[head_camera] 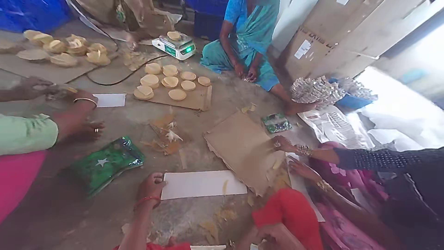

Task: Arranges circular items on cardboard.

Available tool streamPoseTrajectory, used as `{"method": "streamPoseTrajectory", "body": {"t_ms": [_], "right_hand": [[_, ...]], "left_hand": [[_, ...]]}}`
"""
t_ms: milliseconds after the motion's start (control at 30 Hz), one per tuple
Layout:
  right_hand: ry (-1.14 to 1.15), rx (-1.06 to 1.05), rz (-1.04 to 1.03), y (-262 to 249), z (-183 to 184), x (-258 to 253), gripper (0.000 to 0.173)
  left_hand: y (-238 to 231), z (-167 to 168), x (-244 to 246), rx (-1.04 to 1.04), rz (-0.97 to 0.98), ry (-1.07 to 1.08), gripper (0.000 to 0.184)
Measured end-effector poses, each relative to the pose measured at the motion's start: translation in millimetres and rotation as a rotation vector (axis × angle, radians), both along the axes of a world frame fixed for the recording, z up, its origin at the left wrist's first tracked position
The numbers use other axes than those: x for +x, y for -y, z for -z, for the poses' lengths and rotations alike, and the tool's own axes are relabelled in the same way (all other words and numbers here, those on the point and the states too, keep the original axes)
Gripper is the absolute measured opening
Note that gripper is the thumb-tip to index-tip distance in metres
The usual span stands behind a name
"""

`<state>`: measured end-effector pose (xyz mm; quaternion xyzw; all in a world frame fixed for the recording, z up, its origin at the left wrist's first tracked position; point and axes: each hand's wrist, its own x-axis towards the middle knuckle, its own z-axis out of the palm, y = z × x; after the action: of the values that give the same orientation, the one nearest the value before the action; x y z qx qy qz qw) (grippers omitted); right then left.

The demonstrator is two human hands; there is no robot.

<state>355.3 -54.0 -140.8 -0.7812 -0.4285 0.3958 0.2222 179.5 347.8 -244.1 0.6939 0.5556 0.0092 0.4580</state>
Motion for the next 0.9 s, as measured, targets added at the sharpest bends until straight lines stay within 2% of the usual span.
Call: {"method": "streamPoseTrajectory", "body": {"t_ms": [367, 467, 567, 633, 767, 900], "right_hand": [[-0.2, 0.185, 0.206, -31, 4, 44, 0.015], [-0.12, 0.258, 0.297, -55, 0, 51, 0.019], [-0.019, 0.326, 0.3, -97, 3, 55, 0.023], [-0.044, 0.405, 0.218, -131, 21, 57, 0.027], [-0.15, 0.451, 0.049, -200, 59, 58, 0.034], [-0.172, 0.28, 0.05, -245, 85, 64, 0.046]], "left_hand": [[-9, 7, 1, 0.026, 0.027, -0.001, 0.048], [13, -21, 10, 0.05, 0.204, 0.156, 0.054], [65, -35, 35, -0.223, 0.535, 0.482, 0.046], [86, -33, 50, -0.395, 0.695, 0.547, 0.048], [85, -23, 57, -0.378, 0.735, 0.42, 0.028], [66, -18, 50, -0.286, 0.507, 0.194, 0.035]]}}
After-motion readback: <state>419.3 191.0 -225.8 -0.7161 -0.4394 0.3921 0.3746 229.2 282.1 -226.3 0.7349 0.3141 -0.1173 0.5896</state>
